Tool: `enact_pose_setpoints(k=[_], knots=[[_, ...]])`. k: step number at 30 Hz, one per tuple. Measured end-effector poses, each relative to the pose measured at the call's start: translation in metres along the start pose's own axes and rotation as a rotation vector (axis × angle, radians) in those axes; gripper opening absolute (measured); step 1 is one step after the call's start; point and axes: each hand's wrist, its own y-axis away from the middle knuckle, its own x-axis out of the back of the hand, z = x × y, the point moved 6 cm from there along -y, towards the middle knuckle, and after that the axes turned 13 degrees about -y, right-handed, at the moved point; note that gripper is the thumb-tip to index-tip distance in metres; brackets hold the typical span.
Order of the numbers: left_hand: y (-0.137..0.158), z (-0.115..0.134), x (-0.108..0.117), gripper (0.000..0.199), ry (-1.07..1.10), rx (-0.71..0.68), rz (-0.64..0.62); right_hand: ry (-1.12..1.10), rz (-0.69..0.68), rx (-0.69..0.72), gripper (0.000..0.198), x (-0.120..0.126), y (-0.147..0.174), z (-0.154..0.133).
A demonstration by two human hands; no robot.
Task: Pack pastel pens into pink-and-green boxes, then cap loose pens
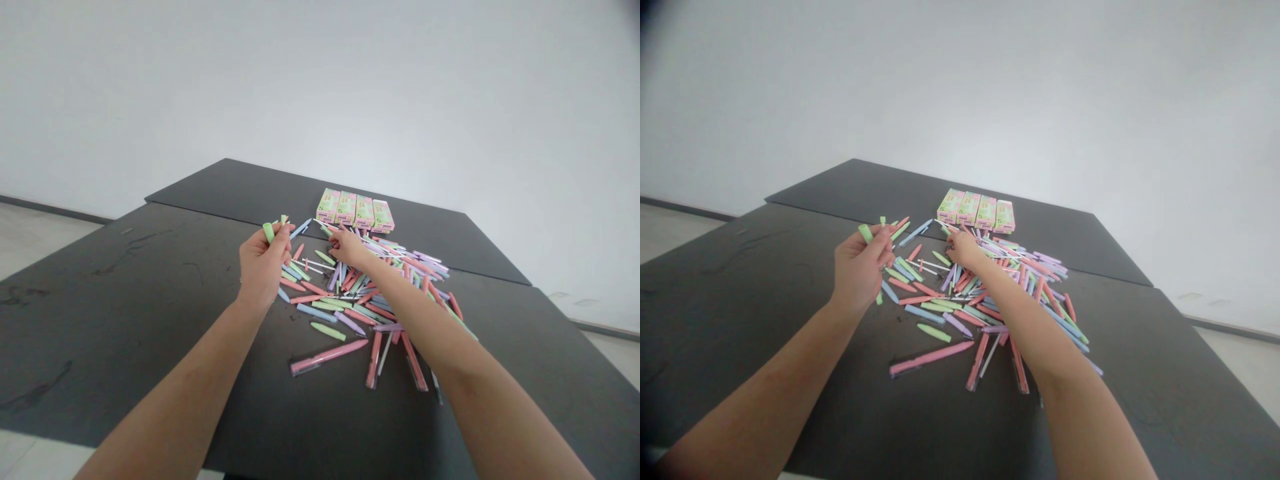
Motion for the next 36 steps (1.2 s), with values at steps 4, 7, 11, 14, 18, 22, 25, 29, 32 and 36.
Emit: enact_pose_setpoints(k=[4, 7, 11, 14, 18, 22, 25, 29, 32, 36], knots=[[0.0, -0.001, 0.0, 0.016, 0.005, -0.006, 0.0, 0.011, 0.006, -0.037, 0.024, -0.003, -0.005, -0.003], [0.001, -0.001, 0.0, 0.015, 0.009, -0.004, 0.001, 0.023, 0.02, -0.065, 0.022, -0.005, -0.009, -0.008], [0.001, 0.0, 0.0, 0.014, 0.018, 0.0, -0.009, 0.035, 0.027, -0.086, 0.023, -0.009, -0.013, -0.013], [0.001, -0.001, 0.0, 0.014, 0.01, 0.0, -0.006, 0.038, 0.006, -0.063, 0.023, -0.01, -0.014, -0.015], [0.001, 0.0, 0.0, 0.014, -0.003, -0.011, -0.016, 0.042, -0.002, -0.02, 0.028, -0.005, -0.012, -0.017], [0.002, -0.001, -0.001, 0.014, 0.006, -0.02, -0.027, 0.081, 0.033, 0.019, 0.038, 0.0, -0.015, -0.016], [0.003, -0.001, 0.0, 0.015, 0.007, -0.015, -0.013, 0.105, -0.011, 0.046, 0.032, -0.006, -0.02, -0.014], [0.003, 0.0, -0.001, 0.017, -0.01, -0.026, -0.029, 0.122, -0.04, 0.068, 0.028, -0.015, -0.019, -0.012], [0.003, 0.0, -0.002, 0.017, 0.001, -0.023, -0.037, 0.121, -0.051, 0.087, 0.029, -0.018, -0.01, -0.014], [0.005, 0.001, -0.002, 0.018, -0.015, -0.016, -0.033, 0.117, -0.037, 0.103, 0.036, -0.012, -0.01, -0.017]])
